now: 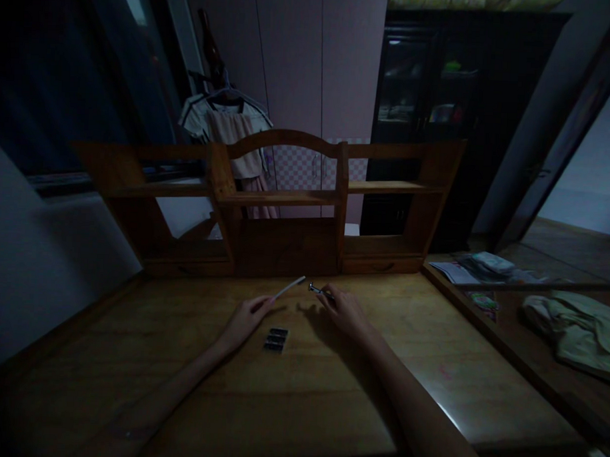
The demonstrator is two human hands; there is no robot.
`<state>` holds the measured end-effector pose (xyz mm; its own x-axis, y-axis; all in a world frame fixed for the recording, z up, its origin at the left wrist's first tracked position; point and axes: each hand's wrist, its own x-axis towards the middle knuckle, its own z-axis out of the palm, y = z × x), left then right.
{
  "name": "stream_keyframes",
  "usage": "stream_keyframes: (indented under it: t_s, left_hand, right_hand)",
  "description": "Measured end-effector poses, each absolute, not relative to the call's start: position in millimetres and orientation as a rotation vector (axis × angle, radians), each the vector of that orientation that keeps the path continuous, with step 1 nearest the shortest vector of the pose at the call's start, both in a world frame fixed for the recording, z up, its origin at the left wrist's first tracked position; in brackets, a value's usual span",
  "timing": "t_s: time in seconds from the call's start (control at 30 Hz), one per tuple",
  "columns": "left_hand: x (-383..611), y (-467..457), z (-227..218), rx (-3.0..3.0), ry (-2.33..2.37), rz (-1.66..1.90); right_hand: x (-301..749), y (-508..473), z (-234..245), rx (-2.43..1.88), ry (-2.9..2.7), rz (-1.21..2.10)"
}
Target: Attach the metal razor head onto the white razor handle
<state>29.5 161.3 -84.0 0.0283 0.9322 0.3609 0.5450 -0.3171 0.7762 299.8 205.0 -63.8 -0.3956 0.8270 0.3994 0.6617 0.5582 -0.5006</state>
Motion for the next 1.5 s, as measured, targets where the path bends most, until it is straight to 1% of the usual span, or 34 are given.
stream_keyframes:
  t_s: [0.33, 0.5, 0.7, 0.93, 1.13, 1.33, 1.5]
  left_hand:
    - [37.9, 148.8, -74.1, 2.016, 1.531, 1.148]
    - [29.5, 154.9, -78.0, 1.946, 1.622, 1.085]
    - [27.1, 156.3, -76.9, 1.890, 1.602, 1.181]
    - [34.7, 148.9, -73.0, 1.929, 1.525, 1.177]
    - [33.0, 150.0, -70.9, 1.915, 1.517, 1.180]
    - [32.7, 150.4, -67.8, 1.860, 1.535, 1.212]
    - [34.4, 148.7, -64.3, 1.788, 1.465, 1.282]
  right_hand:
    - [303.5, 199.4, -64.4, -1.187, -2.196, 0.312]
    - [300.0, 196.9, -61.3, -1.168, -2.141, 0.295]
    - [298.5, 196.6, -61.8, -1.159, -2.123, 0.324]
    - [299.2, 197.0, -62.4, -1.190, -2.166, 0.287]
    - [297.9, 193.4, -58.2, -1.205, -2.162, 0.173]
    - [299.3, 189.6, -54.8, -1.162, -2.164, 0.272]
    - [299.3, 192.6, -55.9, -1.169, -2.129, 0.261]
